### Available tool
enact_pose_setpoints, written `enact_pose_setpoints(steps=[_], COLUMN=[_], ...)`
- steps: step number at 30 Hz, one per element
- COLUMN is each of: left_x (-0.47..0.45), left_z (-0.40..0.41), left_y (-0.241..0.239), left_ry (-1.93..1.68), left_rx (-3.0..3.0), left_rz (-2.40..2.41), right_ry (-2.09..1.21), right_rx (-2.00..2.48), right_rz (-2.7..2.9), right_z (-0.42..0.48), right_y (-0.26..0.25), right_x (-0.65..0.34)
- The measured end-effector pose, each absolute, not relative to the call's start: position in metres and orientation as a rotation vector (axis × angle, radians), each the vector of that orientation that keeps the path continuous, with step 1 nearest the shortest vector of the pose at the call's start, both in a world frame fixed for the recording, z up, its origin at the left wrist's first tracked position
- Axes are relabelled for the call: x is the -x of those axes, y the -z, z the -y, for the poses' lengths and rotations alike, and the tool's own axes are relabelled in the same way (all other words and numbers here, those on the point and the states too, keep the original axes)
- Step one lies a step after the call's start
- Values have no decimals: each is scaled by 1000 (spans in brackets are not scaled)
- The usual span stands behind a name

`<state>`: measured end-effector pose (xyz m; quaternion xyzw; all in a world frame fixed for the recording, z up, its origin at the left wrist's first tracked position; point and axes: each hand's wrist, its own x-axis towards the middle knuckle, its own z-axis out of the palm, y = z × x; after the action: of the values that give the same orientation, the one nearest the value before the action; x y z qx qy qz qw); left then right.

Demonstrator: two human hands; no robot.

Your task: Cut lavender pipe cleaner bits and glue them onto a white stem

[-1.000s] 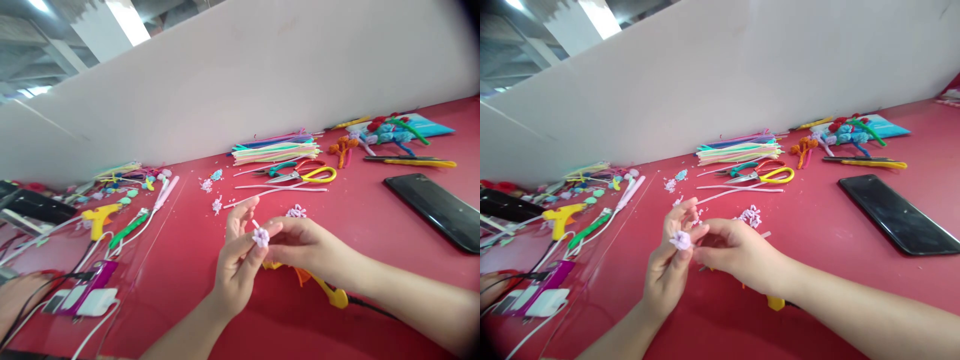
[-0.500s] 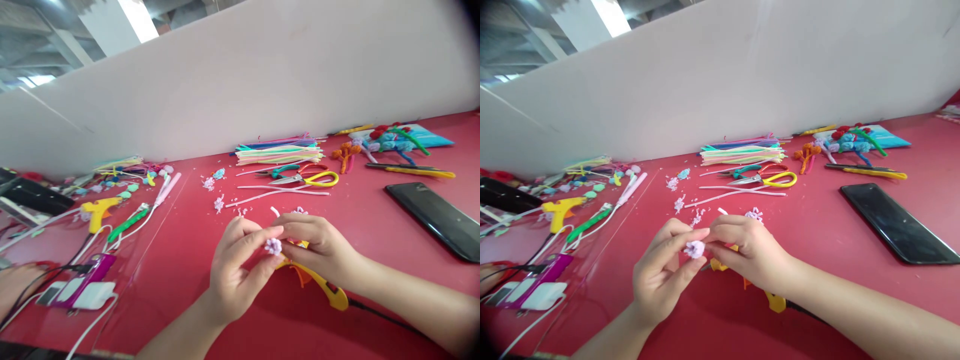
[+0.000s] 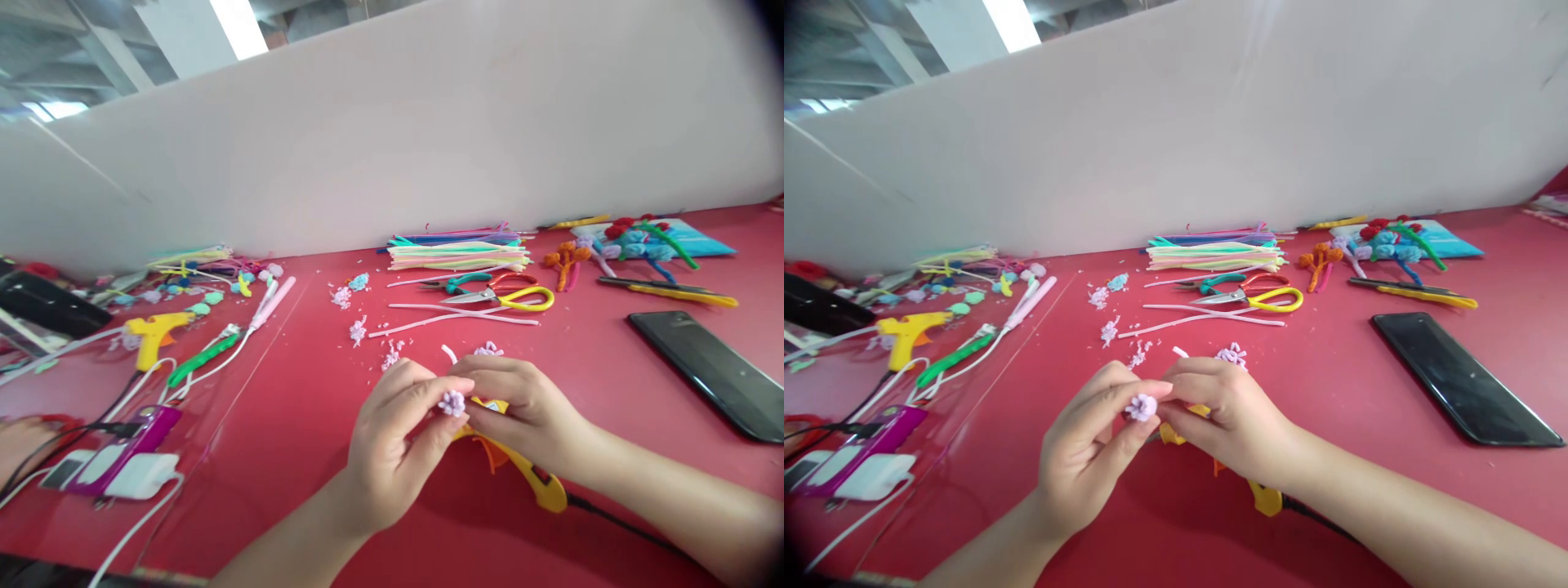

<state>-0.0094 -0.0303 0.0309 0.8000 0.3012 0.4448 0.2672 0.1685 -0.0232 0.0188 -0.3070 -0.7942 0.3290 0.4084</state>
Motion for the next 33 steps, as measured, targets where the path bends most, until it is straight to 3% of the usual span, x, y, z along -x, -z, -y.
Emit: enact_pose_setpoints(steps=[33], left_x=[8], left_z=[24], left_y=[-28], left_ry=[-1142], left_rx=[-2230], left_rz=[-787], right_ry=[-809], right_rx=[751], right_rz=[1983], right_z=[18], right_y=[-16], right_x=[-171])
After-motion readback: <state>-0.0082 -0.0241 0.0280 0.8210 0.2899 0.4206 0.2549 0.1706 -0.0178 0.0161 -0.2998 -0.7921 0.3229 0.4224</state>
